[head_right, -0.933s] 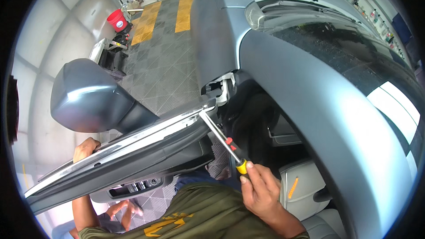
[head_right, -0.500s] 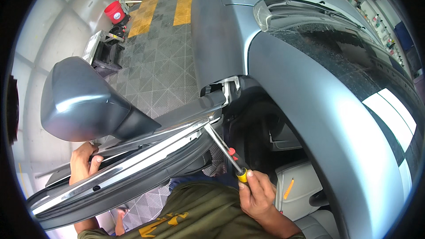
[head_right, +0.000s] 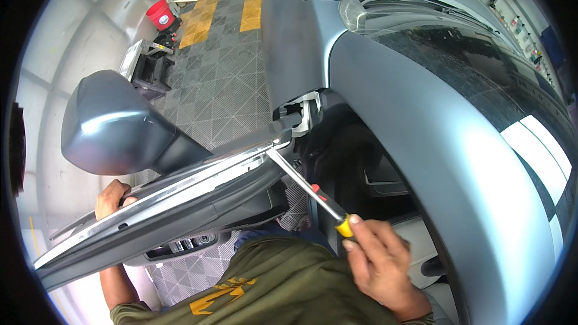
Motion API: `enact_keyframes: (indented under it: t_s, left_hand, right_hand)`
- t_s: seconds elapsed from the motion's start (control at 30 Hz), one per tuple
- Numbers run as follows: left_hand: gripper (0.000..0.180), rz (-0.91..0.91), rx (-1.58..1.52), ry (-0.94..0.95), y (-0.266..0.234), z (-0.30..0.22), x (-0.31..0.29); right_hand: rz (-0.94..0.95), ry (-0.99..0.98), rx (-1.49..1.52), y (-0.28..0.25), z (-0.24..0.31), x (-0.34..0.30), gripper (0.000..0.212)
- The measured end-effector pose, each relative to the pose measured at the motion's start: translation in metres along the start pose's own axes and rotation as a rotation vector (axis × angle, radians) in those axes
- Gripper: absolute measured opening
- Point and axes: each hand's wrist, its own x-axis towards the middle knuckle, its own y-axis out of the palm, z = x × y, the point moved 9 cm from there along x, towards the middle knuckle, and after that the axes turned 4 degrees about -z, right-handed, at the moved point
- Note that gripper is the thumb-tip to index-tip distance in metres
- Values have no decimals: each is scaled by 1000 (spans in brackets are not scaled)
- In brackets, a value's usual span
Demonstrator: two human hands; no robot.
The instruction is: The person uses a screwdriver to pry and remove a door trim panel from a car door, then attempts to reattach it. The person repeatedly pries the panel at the top edge and tries to snap it back into place.
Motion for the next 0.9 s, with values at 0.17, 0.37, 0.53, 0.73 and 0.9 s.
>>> enact_keyframes:
  t_s: [0.17, 0.37, 0.53, 0.73, 0.9]
  left_hand:
    - [73, 34, -88, -40, 20, 21, 0]
    - [67, 81, 97, -48, 19, 36, -15]
    - [75, -25, -13, -48, 3, 2, -3]
    - [75, 32, -67, -17, 7, 0, 1]
    - [63, -5, -59, 9, 5, -6, -1]
  right_hand:
    - [-123, 8, 66, 42, -13, -29, 45]
    - [-13, 35, 4, 2, -6, -6, 45]
    - [34, 69, -39, -17, 2, 9, 43]
    - [-94, 32, 64, 40, -12, -34, 45]
    - [-188, -14, 75, 48, -6, -37, 45]
